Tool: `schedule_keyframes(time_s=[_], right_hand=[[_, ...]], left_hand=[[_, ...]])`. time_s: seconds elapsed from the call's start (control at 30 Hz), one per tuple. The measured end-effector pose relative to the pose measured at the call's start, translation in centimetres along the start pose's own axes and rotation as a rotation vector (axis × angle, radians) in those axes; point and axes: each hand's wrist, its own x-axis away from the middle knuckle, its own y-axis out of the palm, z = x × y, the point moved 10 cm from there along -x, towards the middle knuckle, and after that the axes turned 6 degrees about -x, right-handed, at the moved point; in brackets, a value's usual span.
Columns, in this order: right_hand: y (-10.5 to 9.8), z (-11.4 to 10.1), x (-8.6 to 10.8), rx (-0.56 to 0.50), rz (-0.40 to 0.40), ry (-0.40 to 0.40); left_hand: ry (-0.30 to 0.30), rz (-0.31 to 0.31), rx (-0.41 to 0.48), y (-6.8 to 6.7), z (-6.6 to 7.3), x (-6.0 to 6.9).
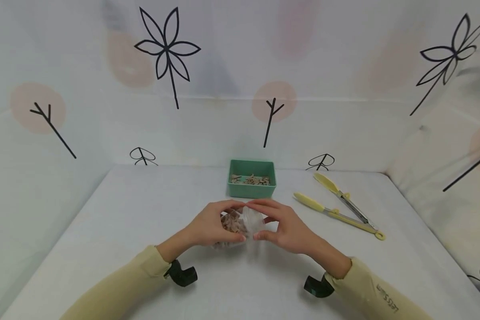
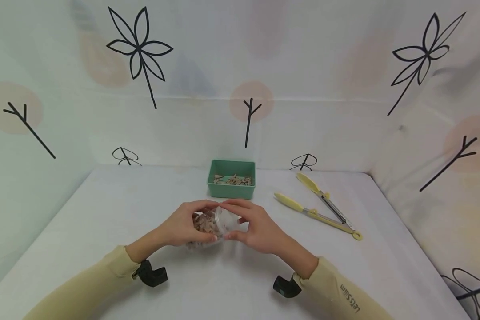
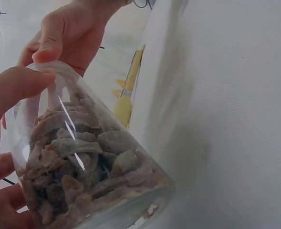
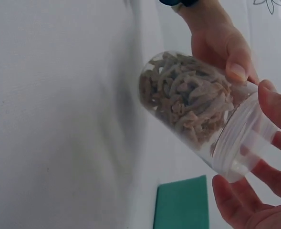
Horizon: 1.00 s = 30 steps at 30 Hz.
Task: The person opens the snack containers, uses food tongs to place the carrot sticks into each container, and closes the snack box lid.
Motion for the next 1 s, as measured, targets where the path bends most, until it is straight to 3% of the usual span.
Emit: schedule_keyframes(time_s=[0.3,0.73,1.0], right_hand=[[-0.6,0.3,-0.3,-0.032,0.028,0.013],[-1.3,2.0,-0.1,-0.281,0.103,0.109],[-1.0,2.5,0.3,-0.323,0.122,0.146]], left_hand=[[0.022,0.038,-0.037,-0.4,0.4,-0.2],[0.031,0.092,0.059,-1.2,-0.3,-0.3],[0.004,0.132,0.116,-1.6,-1.2,-0.2]])
